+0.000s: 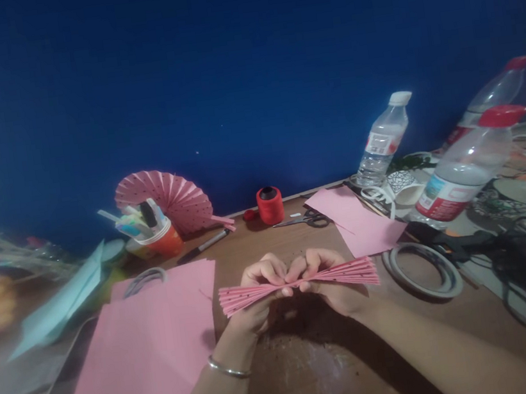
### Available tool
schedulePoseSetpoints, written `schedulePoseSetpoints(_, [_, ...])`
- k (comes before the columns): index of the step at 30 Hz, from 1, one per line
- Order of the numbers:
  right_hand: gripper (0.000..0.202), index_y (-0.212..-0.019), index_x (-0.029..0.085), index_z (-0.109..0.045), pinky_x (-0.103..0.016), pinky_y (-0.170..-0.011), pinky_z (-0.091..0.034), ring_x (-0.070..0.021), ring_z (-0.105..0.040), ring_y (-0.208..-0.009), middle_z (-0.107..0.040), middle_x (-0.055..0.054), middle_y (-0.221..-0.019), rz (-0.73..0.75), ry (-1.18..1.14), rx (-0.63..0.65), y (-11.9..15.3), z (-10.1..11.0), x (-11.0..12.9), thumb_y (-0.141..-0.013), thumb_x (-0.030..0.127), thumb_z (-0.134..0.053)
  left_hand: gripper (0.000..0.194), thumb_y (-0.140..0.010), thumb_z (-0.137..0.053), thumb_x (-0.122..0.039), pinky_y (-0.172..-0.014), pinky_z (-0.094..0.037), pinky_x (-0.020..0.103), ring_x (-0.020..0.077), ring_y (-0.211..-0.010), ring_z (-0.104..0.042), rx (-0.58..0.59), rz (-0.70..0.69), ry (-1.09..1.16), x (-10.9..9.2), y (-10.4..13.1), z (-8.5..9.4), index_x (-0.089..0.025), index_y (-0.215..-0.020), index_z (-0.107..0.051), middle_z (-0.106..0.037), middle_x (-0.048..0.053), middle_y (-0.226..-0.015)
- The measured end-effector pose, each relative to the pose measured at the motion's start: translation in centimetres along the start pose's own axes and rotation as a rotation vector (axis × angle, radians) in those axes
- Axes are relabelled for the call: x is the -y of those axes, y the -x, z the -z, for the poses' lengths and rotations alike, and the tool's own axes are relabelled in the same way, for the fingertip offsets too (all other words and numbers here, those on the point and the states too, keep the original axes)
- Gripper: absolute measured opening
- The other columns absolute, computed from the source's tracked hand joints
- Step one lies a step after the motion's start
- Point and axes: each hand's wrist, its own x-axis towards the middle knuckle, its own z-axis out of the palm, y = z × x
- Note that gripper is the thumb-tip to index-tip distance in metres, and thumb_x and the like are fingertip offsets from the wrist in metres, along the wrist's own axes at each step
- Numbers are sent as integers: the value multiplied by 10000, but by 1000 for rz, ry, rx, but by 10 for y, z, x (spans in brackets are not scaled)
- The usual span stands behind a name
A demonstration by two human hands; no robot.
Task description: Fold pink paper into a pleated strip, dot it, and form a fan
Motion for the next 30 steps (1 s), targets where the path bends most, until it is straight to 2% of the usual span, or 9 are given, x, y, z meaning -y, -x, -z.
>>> schedulePoseSetpoints(6, [260,-827,232,-631,-304,-666,-466,-148,-558,-722,-574,-7,-766,32,298,-45,1,-9,13,-595,176,-736,260,-555,-742,-144,-600,-384,226,96,-655,-461,-14,44,55,-1,0,-7,-160,-584,-484,-455,-29,-655])
schedulePoseSetpoints(10, [98,-701,246,-693,-280,-636,-459,-139,-541,-681,-533,-3,-718,65,431,-27,1,-10,14,-610,246,-729,276,-534,-757,-155,-567,-385,214,90,-632,-464,8,88,99,-1,1,-10,-158,-584,-486,-460,-31,-656])
schedulePoseSetpoints(12, [24,-647,248,-692,-277,-609,-448,-134,-532,-639,-538,0,-669,98,431,-12,0,-8,13,-636,259,-709,273,-529,-756,-140,-542,-384,211,84,-601,-464,35,122,115,-1,2,-11,-158,-584,-489,-457,-38,-650])
schedulePoseSetpoints(16, [24,-646,242,-681,-286,-614,-426,-135,-524,-616,-550,0,-650,162,444,-6,-1,-8,13,-644,238,-704,275,-524,-752,-117,-567,-391,213,86,-617,-464,16,123,102,0,2,-11,-150,-557,-481,-445,-44,-617])
schedulePoseSetpoints(22, [109,-576,230,-642,-277,-589,-407,-137,-507,-616,-524,9,-617,106,294,-46,0,-10,10,-598,284,-735,270,-534,-747,-133,-560,-374,203,82,-608,-442,40,88,124,0,2,-13,-141,-532,-477,-455,-37,-603])
schedulePoseSetpoints(30, [179,-515,211,-590,-280,-600,-378,-122,-470,-590,-495,29,-595,108,239,0,1,-5,6,-545,197,-766,274,-548,-748,-169,-598,-393,233,101,-610,-491,55,163,118,-2,2,-11,-149,-570,-475,-511,-26,-621])
